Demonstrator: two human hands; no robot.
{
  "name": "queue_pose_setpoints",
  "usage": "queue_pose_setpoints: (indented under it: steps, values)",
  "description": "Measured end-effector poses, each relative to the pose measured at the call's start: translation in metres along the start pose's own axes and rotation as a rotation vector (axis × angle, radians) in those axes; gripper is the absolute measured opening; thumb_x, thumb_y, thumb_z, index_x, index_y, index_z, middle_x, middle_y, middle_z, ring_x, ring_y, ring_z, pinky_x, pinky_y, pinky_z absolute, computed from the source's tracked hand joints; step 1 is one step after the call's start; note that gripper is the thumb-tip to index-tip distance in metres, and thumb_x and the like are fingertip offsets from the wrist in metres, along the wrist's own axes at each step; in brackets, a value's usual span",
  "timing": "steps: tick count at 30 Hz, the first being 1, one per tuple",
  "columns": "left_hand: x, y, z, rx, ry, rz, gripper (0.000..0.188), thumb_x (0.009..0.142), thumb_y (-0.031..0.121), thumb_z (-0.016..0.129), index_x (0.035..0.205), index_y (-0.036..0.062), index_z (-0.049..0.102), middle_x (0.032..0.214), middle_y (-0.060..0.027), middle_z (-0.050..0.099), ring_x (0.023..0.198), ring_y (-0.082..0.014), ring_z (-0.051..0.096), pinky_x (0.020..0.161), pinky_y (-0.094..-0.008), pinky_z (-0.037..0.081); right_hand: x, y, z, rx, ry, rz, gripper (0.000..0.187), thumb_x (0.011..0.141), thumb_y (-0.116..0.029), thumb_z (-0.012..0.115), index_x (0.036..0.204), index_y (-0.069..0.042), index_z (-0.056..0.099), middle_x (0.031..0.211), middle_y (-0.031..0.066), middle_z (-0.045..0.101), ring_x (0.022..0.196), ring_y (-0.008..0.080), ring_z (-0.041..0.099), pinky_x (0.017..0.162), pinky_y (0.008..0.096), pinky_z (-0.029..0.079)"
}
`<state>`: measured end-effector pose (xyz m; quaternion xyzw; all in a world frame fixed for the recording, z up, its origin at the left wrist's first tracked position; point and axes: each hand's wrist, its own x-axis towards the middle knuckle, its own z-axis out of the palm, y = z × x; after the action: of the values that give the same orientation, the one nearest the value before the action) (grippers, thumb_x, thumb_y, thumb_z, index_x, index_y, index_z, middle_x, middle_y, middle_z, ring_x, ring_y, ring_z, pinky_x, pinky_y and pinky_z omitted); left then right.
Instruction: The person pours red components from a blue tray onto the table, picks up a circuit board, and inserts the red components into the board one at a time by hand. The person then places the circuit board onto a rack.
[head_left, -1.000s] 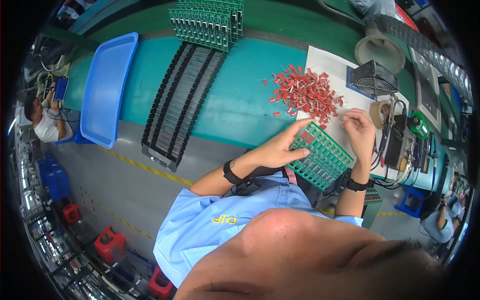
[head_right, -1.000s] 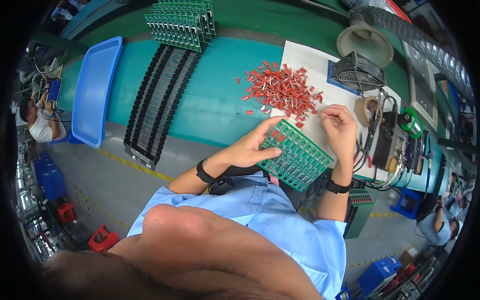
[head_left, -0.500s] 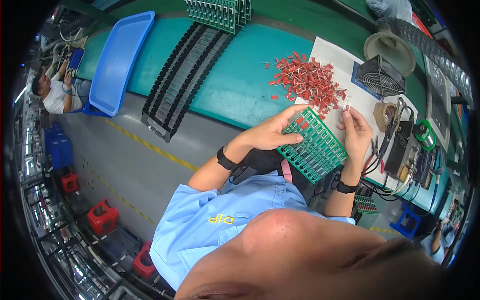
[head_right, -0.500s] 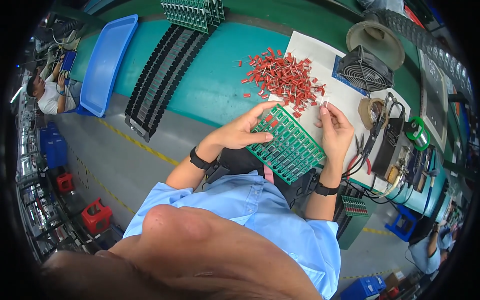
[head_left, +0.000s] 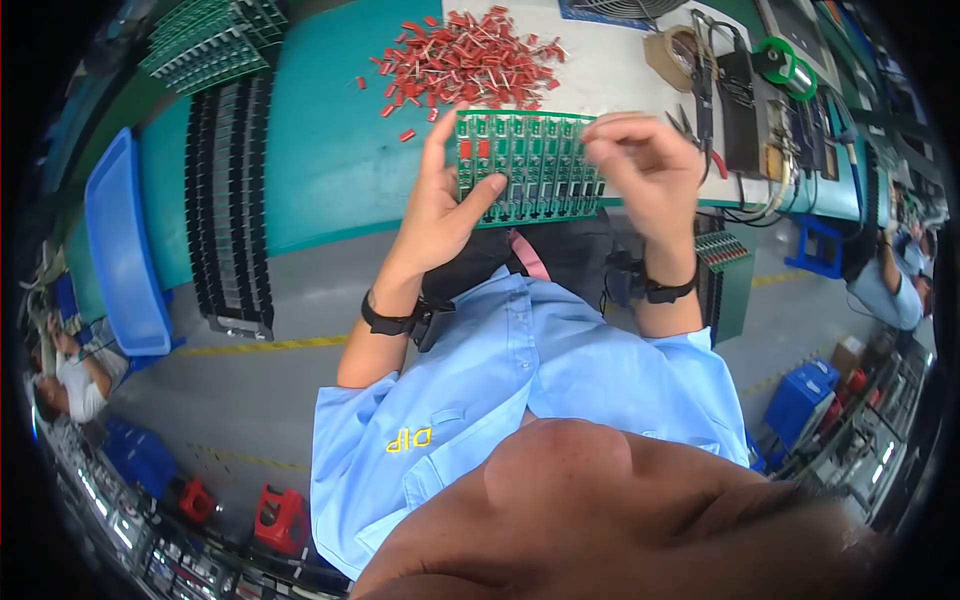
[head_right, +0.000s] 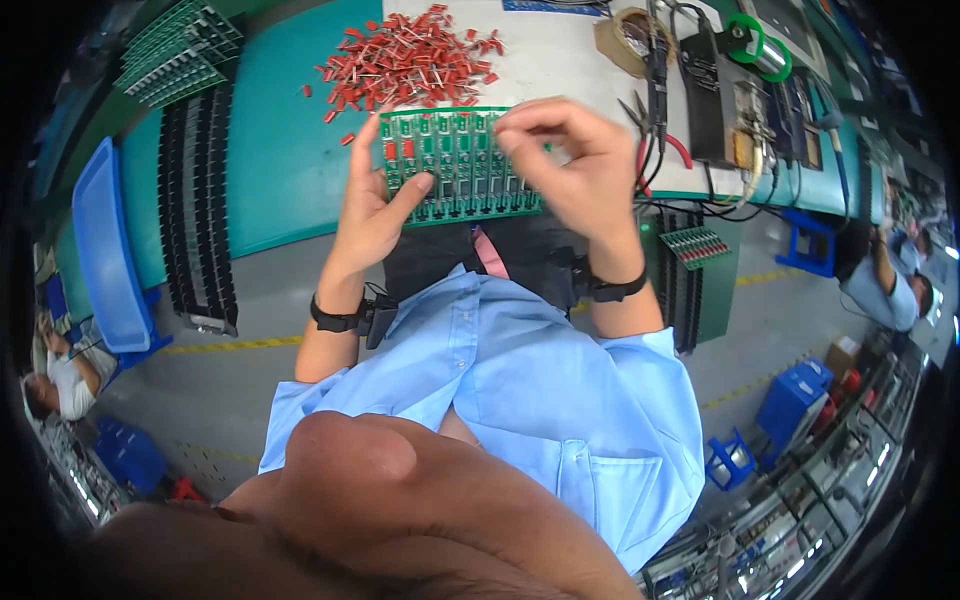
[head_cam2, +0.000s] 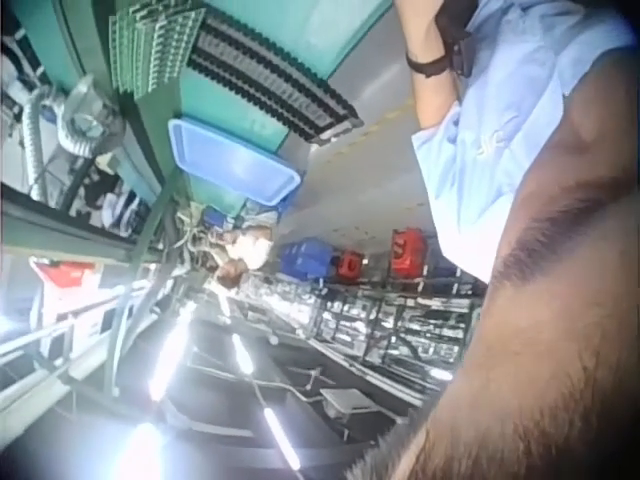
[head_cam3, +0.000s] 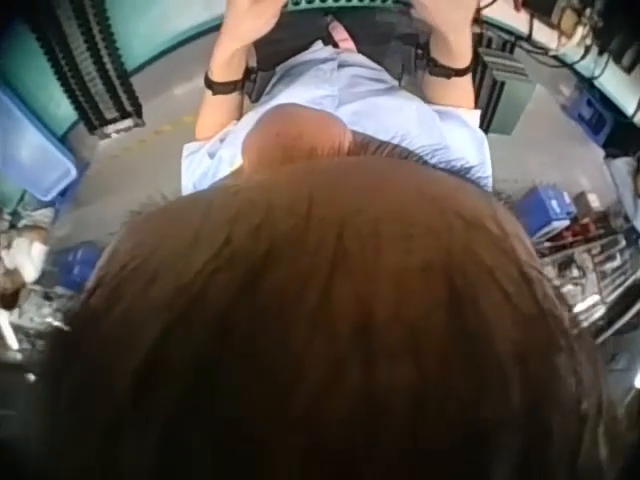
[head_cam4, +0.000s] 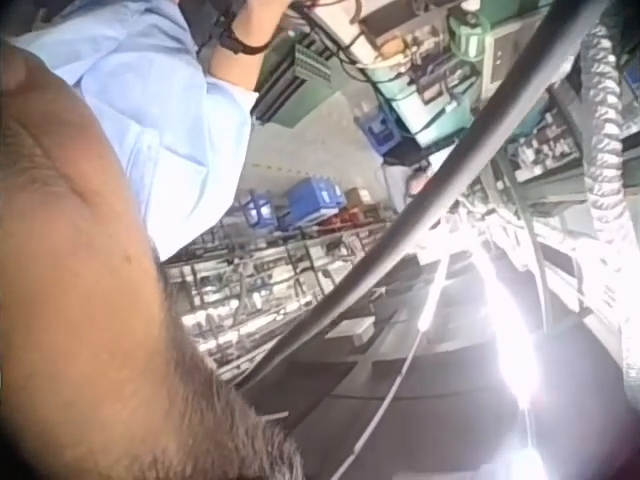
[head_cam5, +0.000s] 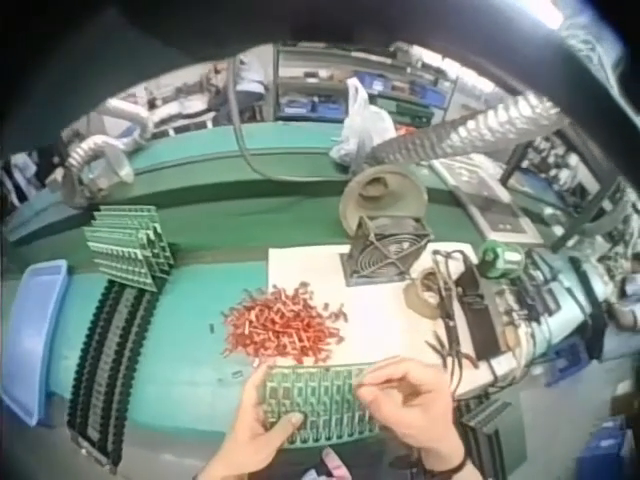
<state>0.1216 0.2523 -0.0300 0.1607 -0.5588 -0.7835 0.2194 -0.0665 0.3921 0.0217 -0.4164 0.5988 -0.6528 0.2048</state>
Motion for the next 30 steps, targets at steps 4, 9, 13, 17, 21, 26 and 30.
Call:
queue_pose_setpoints:
  steps: [4,9,13,17,21,26,30]
  values:
    - [0.002,-0.005,-0.001,-0.003,-0.024,0.018,0.078,0.094,-0.009,0.059,0.158,0.0060,0.016,0.144,-0.0139,0.047,0.123,-0.0184,0.056,0.096,-0.0315,0.050,-0.016,-0.001,0.022,-0.047,-0.108,0.154,0.016,0.090,0.005,0.069,0.105,0.006,0.069,0.100,0.0127,0.072,0.085,0.0132,0.067,0.071,0.0244,0.055]
    - [0.003,-0.001,0.000,0.016,-0.045,0.063,0.078,0.093,-0.010,0.059,0.157,0.0054,0.017,0.147,-0.0139,0.044,0.123,-0.0191,0.056,0.097,-0.0323,0.050,-0.010,0.001,0.034,-0.185,-0.185,0.182,0.014,0.089,0.002,0.071,0.103,0.003,0.071,0.096,0.0100,0.072,0.075,0.0093,0.065,0.063,0.0229,0.051]
    - [0.003,-0.003,-0.001,0.017,-0.056,0.066,0.078,0.093,-0.010,0.060,0.157,0.0052,0.017,0.147,-0.0136,0.043,0.124,-0.0195,0.056,0.097,-0.0326,0.050,-0.008,0.001,0.038,-0.239,-0.215,0.140,0.013,0.088,0.000,0.072,0.101,0.001,0.073,0.093,0.0086,0.073,0.067,0.0069,0.060,0.057,0.0223,0.045]
    - [0.003,-0.007,-0.002,0.052,-0.022,0.082,0.078,0.093,-0.009,0.061,0.157,0.0056,0.017,0.149,-0.0130,0.041,0.126,-0.0201,0.055,0.098,-0.0332,0.049,-0.007,0.002,0.039,-0.250,-0.225,0.145,0.013,0.088,-0.001,0.073,0.101,0.000,0.074,0.090,0.0075,0.073,0.062,0.0054,0.055,0.053,0.0219,0.040]
    - [0.004,-0.005,-0.003,0.064,-0.042,0.084,0.078,0.094,-0.008,0.061,0.157,0.0060,0.018,0.151,-0.0126,0.038,0.127,-0.0207,0.053,0.099,-0.0337,0.049,-0.007,0.002,0.040,-0.262,-0.234,0.149,0.013,0.088,-0.001,0.073,0.101,0.000,0.074,0.089,0.0069,0.072,0.061,0.0048,0.052,0.052,0.0219,0.038]
    - [0.003,-0.008,-0.006,0.031,-0.079,0.037,0.078,0.094,-0.008,0.061,0.157,0.0065,0.017,0.153,-0.0125,0.035,0.128,-0.0215,0.053,0.099,-0.0345,0.049,-0.008,0.003,0.040,-0.269,-0.222,0.144,0.013,0.088,-0.001,0.073,0.101,0.000,0.074,0.088,0.0066,0.072,0.061,0.0043,0.051,0.052,0.0215,0.037]
    - [0.002,-0.008,-0.005,0.036,-0.070,0.035,0.078,0.094,-0.008,0.061,0.157,0.0068,0.017,0.153,-0.0129,0.036,0.128,-0.0220,0.053,0.099,-0.0350,0.050,-0.009,0.004,0.042,-0.250,-0.183,0.146,0.013,0.088,-0.001,0.073,0.101,0.000,0.074,0.088,0.0067,0.072,0.060,0.0041,0.050,0.052,0.0216,0.037]
